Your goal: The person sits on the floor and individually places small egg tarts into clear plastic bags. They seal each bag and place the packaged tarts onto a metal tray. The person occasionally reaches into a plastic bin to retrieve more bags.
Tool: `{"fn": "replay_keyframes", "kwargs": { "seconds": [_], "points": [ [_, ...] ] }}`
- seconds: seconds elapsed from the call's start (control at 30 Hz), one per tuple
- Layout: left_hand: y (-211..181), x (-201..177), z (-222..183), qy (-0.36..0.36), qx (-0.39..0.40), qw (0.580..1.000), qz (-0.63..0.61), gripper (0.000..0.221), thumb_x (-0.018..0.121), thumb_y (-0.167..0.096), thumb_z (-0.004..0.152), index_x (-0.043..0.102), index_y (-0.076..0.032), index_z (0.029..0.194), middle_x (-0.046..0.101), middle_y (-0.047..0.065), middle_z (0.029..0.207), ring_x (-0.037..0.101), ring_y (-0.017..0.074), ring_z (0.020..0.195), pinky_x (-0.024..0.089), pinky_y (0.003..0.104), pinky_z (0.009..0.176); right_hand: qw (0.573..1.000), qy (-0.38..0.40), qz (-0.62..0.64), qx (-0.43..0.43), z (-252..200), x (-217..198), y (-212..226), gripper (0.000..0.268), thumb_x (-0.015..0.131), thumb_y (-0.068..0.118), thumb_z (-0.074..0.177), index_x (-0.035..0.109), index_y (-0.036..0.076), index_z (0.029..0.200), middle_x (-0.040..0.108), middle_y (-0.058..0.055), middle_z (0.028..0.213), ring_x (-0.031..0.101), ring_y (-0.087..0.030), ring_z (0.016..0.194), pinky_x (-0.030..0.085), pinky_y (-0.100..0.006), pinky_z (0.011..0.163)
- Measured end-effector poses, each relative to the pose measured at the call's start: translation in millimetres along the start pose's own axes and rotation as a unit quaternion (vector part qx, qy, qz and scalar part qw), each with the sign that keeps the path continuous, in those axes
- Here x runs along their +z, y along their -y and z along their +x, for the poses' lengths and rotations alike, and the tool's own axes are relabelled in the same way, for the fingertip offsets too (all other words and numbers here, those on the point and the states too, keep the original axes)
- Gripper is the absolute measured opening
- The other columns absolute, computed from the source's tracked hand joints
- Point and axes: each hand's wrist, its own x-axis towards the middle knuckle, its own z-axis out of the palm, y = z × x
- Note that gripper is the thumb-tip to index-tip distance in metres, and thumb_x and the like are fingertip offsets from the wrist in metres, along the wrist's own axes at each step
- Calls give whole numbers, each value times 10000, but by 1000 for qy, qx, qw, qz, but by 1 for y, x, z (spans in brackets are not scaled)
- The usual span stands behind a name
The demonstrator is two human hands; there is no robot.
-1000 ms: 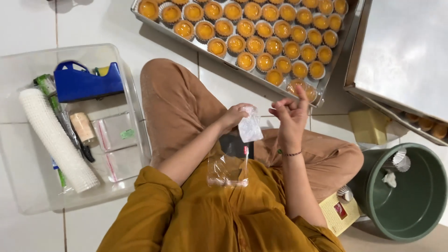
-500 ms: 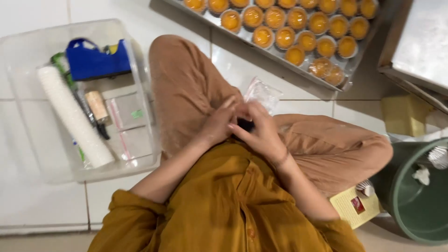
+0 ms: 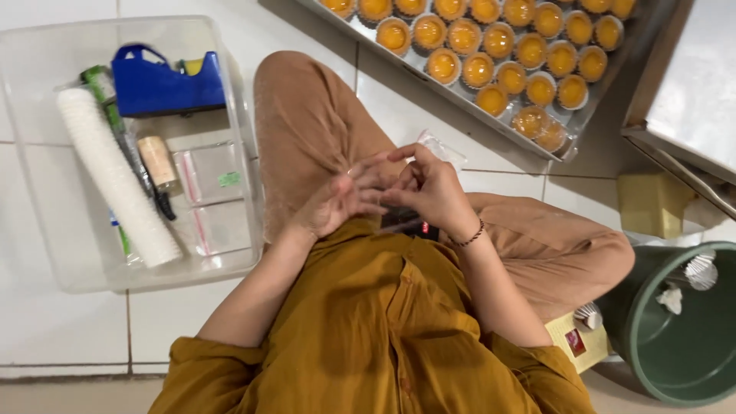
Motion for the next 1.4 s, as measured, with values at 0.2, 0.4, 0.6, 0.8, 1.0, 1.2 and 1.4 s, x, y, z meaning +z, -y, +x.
{"fn": "replay_keyframes", "kwargs": {
  "seconds": [0.2, 0.4, 0.6, 0.8, 1.0, 1.2, 1.4],
  "points": [
    [39, -34, 34, -118, 193, 948, 224, 154, 799, -50, 892, 742, 4, 1024, 765, 179, 849, 764, 217, 627, 634, 293, 475, 987, -61, 140, -51, -19, 1, -32, 752, 907, 120, 771, 513, 78, 1411, 747, -143, 1054, 675, -149, 922, 540, -275, 839],
    [55, -24, 47, -113, 206, 912, 336, 172, 834, -109, 873, 685, -39, 926, 744, 114, 765, 757, 173, 663, 636, 243, 567, 951, -174, 257, 2, -14, 12, -65, 123, 728, 49, 940, 733, -24, 1038, 750, -127, 825, 717, -125, 708, 620, -238, 668],
    [65, -19, 57, -100, 206, 842, 489, 214, 433, -239, 1090, 626, -146, 1092, 660, 136, 745, 715, 237, 604, 600, 356, 598, 980, -146, -62, -117, -34, 22, -35, 175, 643, 104, 974, 719, -28, 889, 683, -212, 673, 683, -365, 664, 550, -418, 671],
    [80, -3, 57, -94, 256, 832, 484, 294, 404, -232, 1104, 588, -66, 944, 623, 189, 773, 615, 225, 775, 545, 411, 755, 950, -243, -70, -183, -22, 27, -74, 238, 635, 99, 979, 710, 9, 772, 711, -169, 692, 717, -312, 711, 547, -390, 674],
    [63, 4, 54, -94, 256, 823, 499, 440, 346, -381, 1138, 554, -73, 902, 582, 133, 777, 602, 263, 808, 515, 430, 818, 977, -147, -79, -130, -6, -17, -77, 318, 523, 236, 1079, 643, 40, 860, 639, -158, 746, 644, -344, 736, 506, -453, 694],
    [56, 6, 56, -93, 225, 865, 439, 276, 554, -275, 1073, 654, -121, 868, 729, 36, 667, 708, 102, 597, 583, 224, 544, 974, -138, 155, -92, -27, -23, -23, 143, 817, 86, 868, 776, 3, 977, 717, -37, 704, 621, -61, 649, 503, -202, 641],
    [70, 0, 63, -48, 161, 947, 273, 217, 802, -34, 875, 714, 4, 1070, 719, 98, 796, 697, 98, 634, 638, 217, 528, 951, -266, 159, -25, -6, -10, -79, 349, 911, 196, 815, 655, 64, 619, 480, 7, 422, 404, -39, 424, 315, -183, 444]
  ]
}}
